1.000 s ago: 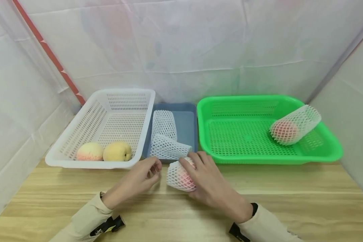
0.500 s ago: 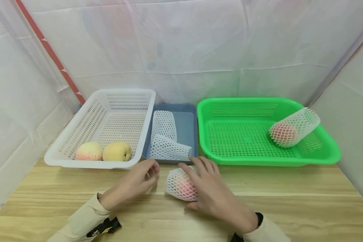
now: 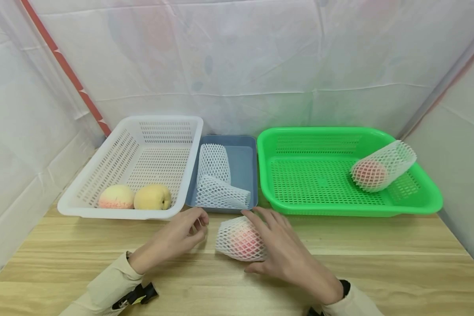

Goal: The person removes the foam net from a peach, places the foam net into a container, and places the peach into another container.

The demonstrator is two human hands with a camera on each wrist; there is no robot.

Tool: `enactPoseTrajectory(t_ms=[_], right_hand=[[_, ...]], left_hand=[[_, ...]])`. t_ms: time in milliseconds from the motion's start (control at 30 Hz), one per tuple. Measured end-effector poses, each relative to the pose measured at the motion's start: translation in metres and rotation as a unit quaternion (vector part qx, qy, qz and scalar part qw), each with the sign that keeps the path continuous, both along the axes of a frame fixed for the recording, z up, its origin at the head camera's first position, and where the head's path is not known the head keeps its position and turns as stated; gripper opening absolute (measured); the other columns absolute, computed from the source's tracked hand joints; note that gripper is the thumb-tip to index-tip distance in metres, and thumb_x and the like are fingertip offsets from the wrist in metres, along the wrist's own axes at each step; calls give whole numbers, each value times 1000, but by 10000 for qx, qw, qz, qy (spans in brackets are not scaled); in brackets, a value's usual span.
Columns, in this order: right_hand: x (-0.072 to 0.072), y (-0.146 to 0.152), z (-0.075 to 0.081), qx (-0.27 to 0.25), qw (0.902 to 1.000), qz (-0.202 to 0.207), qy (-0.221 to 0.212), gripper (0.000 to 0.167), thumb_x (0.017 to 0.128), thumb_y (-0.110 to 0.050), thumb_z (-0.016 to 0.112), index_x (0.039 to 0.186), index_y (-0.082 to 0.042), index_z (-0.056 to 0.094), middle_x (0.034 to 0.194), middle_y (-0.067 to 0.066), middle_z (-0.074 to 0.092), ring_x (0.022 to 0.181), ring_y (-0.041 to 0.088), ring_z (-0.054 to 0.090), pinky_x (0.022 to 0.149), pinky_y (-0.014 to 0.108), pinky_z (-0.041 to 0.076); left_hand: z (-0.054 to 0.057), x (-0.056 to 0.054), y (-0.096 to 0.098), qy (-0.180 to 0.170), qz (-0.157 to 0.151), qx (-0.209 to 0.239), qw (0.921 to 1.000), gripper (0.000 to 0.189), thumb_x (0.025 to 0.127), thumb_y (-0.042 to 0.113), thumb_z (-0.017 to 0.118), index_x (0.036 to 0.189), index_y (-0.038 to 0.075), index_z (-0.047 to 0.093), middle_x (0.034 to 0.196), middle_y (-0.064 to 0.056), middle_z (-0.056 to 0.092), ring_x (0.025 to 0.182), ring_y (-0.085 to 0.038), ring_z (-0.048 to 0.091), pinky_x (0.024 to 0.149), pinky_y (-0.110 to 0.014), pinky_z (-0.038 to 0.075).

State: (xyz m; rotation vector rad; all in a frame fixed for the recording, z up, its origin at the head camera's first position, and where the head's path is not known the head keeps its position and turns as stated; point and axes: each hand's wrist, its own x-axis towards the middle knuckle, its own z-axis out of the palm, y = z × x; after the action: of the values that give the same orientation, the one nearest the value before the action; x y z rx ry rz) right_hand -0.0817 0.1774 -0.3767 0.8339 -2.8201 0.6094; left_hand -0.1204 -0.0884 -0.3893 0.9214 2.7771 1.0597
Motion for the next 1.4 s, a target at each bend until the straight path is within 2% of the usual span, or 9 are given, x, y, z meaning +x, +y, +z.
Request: enactPoseTrajectory(t_ms=[367,600,700,867,1033,1100,1200,1333,1400], right_hand=[[-3,0,-7,-160,9998,16,-110,118,49,-44,92,148,-16,34,141,14,46,123,34,49,97,56,43],[-8,0,-14,-971,9950,209,-72,96,47,-18,94,132,-9,51,125,5,57,108,24,59,87,46,52],[-9,1,-11,-1226,9919,304,159,96,44,-17,94,130,-8,52,125,5,57,108,24,59,86,47,53],[-15,1,5,-1550,9845,613,550,95,45,-15,92,131,-7,51,126,5,57,107,24,58,83,48,54],[-23,-4,27,-1711,9802,773,633,96,46,-14,92,131,-5,50,123,9,59,106,26,59,82,47,54],[-26,-5,37,-1758,9801,715,590,97,46,-15,93,132,-5,49,124,10,58,106,27,59,82,46,54],[-31,-7,51,-1861,9786,652,583,100,46,-15,94,135,-5,48,126,11,58,109,27,58,84,47,53],[-38,-10,68,-1978,9759,624,681,102,46,-15,94,136,-6,48,127,9,58,111,23,57,88,42,51],[-41,-11,75,-1974,9756,625,734,102,45,-14,94,136,-6,48,128,7,58,111,21,56,89,37,50]], left_hand=[[2,1,2,-81,10,-225,9997,9,85,4,59,93,6,60,91,0,57,83,-14,56,73,-25,51],[-1,6,13,-70,-557,-338,9979,5,90,9,61,93,7,65,89,0,64,82,-9,58,74,-21,51],[5,6,15,-19,-530,-77,9986,7,93,12,62,96,7,66,93,-1,66,86,-10,60,78,-23,52],[26,5,14,331,-431,513,9972,13,93,10,62,103,3,67,98,-6,66,90,-14,62,80,-23,53],[52,-3,19,916,-685,1595,9806,37,88,4,67,124,-4,59,105,-12,65,90,-20,65,81,-23,54],[62,-7,22,979,-734,1921,9737,46,87,5,69,130,-3,55,109,-14,65,93,-21,65,82,-24,54],[77,-11,26,606,-664,2448,9654,46,85,3,71,127,-4,51,116,-18,65,100,-24,66,86,-26,53],[90,-14,28,59,-442,3067,9508,35,82,-1,73,106,-5,49,122,-25,61,112,-28,62,91,-27,50],[95,-15,28,-107,-468,3217,9456,38,79,-3,75,108,-7,53,126,-23,60,116,-27,60,92,-28,50]])
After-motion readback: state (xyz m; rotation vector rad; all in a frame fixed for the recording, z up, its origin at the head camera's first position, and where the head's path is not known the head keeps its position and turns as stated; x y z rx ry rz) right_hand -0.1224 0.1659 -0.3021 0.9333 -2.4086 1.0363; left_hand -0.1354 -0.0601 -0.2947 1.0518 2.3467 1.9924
